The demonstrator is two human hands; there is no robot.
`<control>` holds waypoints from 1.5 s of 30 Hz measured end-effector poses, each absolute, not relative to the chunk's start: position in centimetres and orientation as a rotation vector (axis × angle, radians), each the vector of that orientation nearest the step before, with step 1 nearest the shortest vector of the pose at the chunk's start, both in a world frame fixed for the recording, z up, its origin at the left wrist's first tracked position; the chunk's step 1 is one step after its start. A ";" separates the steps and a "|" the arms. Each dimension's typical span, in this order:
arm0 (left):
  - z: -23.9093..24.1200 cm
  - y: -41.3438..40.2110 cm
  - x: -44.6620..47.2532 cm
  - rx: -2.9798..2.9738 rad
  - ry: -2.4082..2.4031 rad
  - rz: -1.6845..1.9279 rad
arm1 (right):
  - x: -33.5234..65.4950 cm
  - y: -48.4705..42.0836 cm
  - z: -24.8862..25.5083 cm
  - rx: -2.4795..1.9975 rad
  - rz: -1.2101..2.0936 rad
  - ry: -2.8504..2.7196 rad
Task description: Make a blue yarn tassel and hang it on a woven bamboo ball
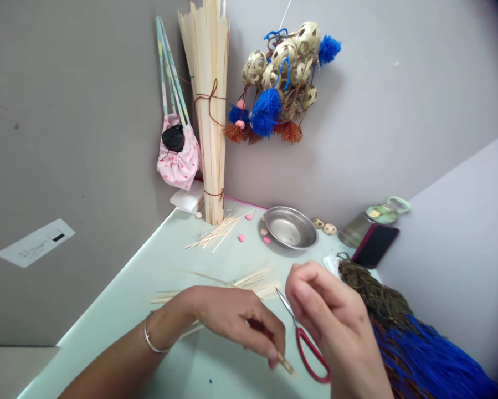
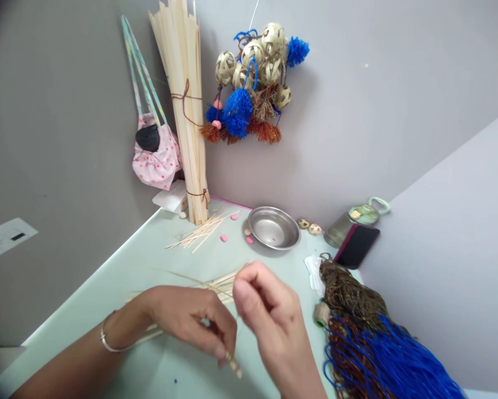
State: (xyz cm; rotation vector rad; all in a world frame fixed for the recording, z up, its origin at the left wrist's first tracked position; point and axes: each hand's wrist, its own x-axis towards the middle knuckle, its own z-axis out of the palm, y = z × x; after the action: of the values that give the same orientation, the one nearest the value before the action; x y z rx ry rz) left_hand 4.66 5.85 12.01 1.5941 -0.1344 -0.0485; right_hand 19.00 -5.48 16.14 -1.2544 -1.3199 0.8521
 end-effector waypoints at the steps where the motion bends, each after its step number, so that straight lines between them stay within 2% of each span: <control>1: 12.3 5.8 4.4 1.489 -0.165 -0.058 | 19.2 -5.0 15.8 -1.224 0.880 -1.237; 4: 12.4 6.0 4.1 1.098 -0.047 0.286 | 19.1 -3.9 15.1 -1.127 0.863 -1.123; 6: 12.0 6.1 4.4 0.891 0.030 0.454 | 18.8 -3.8 15.1 -1.146 0.718 -1.149; 12: 11.5 5.7 5.9 0.750 0.184 0.573 | 18.0 -3.8 14.8 -1.374 -0.043 -1.663; 15: 11.5 5.5 6.1 0.751 0.215 0.611 | 17.8 -2.9 13.8 -1.471 -0.348 -1.723; 23: 11.3 5.2 6.4 0.765 0.223 0.686 | 17.4 -2.0 12.4 -1.569 -0.504 -1.721; 32: 10.8 6.1 6.1 1.061 0.355 0.791 | 17.8 -2.5 13.6 -1.563 -0.368 -1.785; 37: 10.5 7.1 5.5 1.294 0.502 0.868 | 16.8 -4.7 15.7 -1.355 0.110 -1.865; 40: 10.8 6.8 5.3 1.464 0.433 0.674 | 17.1 -5.5 16.4 -1.257 0.558 -1.734; 42: 11.3 6.4 5.0 1.529 0.275 0.405 | 17.9 -5.5 16.5 -1.181 0.798 -1.533; 45: 12.1 5.8 4.6 1.448 -0.020 0.025 | 19.1 -4.7 15.9 -1.130 0.908 -1.215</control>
State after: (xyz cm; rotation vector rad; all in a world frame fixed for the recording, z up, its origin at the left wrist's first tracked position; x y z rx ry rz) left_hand 4.58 5.84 12.10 1.4483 -0.0196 0.0251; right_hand 19.07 -4.72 15.88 -1.1302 -1.2147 0.9079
